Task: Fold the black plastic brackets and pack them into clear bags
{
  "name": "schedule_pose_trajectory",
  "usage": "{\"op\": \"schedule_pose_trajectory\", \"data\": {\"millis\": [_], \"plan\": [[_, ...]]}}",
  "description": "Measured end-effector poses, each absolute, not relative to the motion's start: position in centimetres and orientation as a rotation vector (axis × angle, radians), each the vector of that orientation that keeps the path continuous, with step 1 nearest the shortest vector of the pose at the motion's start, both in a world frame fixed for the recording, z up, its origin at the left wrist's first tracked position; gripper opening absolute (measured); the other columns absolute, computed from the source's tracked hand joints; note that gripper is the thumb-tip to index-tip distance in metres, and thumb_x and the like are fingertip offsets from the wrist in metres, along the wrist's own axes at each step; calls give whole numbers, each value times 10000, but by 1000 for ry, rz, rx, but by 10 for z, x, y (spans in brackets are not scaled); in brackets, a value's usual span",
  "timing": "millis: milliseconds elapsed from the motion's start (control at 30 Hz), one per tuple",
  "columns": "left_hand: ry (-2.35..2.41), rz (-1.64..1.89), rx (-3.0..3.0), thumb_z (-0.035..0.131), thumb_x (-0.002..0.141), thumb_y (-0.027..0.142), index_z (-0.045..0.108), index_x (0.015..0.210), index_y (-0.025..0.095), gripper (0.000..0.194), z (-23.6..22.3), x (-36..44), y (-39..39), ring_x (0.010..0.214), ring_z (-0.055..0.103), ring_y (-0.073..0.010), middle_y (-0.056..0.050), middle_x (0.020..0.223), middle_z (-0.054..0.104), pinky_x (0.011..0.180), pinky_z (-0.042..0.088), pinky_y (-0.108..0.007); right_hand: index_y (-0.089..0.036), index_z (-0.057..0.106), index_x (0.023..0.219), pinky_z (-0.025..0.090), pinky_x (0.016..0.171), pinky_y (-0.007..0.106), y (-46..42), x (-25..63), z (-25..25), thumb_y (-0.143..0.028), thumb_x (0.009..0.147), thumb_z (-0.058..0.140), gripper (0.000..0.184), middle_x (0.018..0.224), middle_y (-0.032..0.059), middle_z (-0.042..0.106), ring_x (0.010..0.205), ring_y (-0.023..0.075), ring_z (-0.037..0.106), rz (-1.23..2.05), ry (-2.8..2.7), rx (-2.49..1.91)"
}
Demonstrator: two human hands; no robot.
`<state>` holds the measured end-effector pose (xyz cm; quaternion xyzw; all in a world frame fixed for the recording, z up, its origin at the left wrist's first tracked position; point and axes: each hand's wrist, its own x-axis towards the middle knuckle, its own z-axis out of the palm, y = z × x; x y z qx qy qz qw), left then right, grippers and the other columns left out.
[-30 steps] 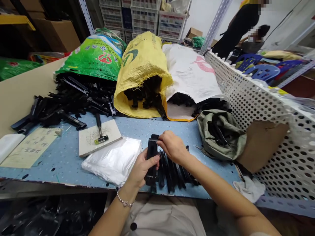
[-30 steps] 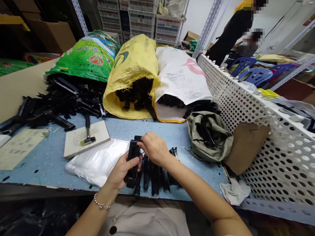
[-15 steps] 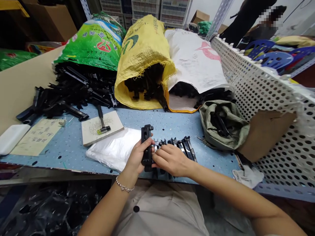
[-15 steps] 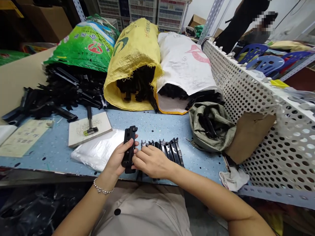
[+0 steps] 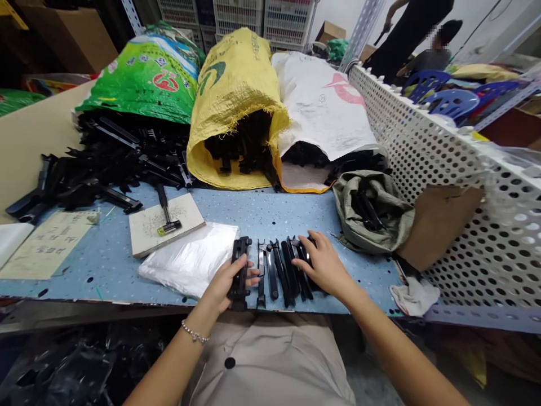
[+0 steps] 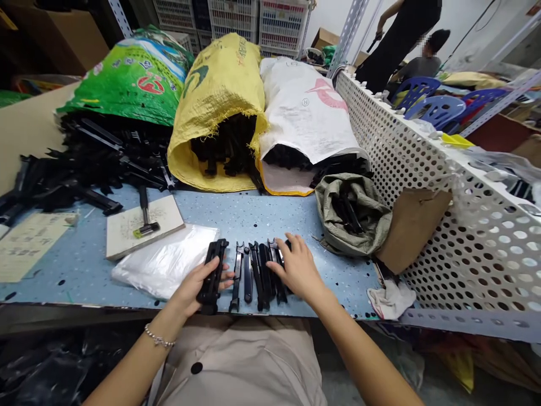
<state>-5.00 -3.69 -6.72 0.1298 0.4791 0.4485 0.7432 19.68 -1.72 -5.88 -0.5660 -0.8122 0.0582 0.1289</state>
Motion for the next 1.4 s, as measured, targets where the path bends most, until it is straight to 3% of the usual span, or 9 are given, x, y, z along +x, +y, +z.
{"op": "schedule_pose_trajectory", "data": {"millis": [167,333,467,600,733,833,1033,1300,1400], "plan": [[979,963,261,627,837,417,654,797,104,316,-84,-31,-30,594,655,-119,-95,714,687,587,567,-197,-188,314,1440,367,1028,553,-24,224,-90,-214,911,370,532,1460,178,351,1344,334,342,163,-2148,-1841],[776,652,410,567,841,489,695,896,89,423,-53,-49,-36,508,650,-146,-170,843,726,437,511,-207,-200,305,1443,372,1041,548,-34,204,-41,-217,906,468,561,1461,193,350,1355,320,337,162,-2336,-1386],[538,253,506,514,852,500,686,1023,71,493,-24,-66,-61,543,675,-176,-212,1022,705,437,488,-231,-202,397,1387,443,998,447,-49,175,-7,-224,935,468,458,1319,162,526,1236,251,490,345,-2731,-730],[762,347,723,380,875,603,694,1017,110,601,-26,-82,-67,663,679,-224,-185,978,707,554,504,-298,-145,484,1294,532,820,391,-50,167,-7,-274,931,489,386,1118,155,623,988,233,617,586,-2728,-790],[1602,903,1438,551,831,459,696,925,185,325,-55,-100,-52,954,595,-285,-123,967,663,785,480,-362,-205,532,1231,524,822,381,-40,157,-22,-338,819,656,450,1116,104,633,956,221,627,1084,-2128,-1121],[1913,875,1830,584,811,306,683,880,191,167,-76,-110,-37,953,555,-269,-112,946,622,782,446,-347,-210,559,1169,522,774,354,-34,135,-35,-387,741,729,494,1037,72,670,888,209,646,1480,-1491,-1191],[1824,943,1501,680,696,287,587,586,190,173,-86,-137,-16,643,513,-157,4,637,555,618,377,-261,-189,633,1023,470,788,314,-40,99,-50,-373,650,799,448,898,40,692,886,204,652,1797,-982,-1078],[1521,1095,936,842,470,354,558,533,164,348,-79,-156,-15,483,398,-76,50,505,506,487,289,-207,-177,672,956,454,787,292,-39,91,-50,-339,634,810,386,860,30,694,811,163,647,1914,-858,-1029],[1393,1049,814,843,483,406,582,546,148,373,-74,-157,-17,459,374,-62,44,501,500,459,263,-197,-175,676,951,465,785,273,-31,82,-44,-308,661,794,340,909,40,705,817,146,643,1960,-839,-965]]}}
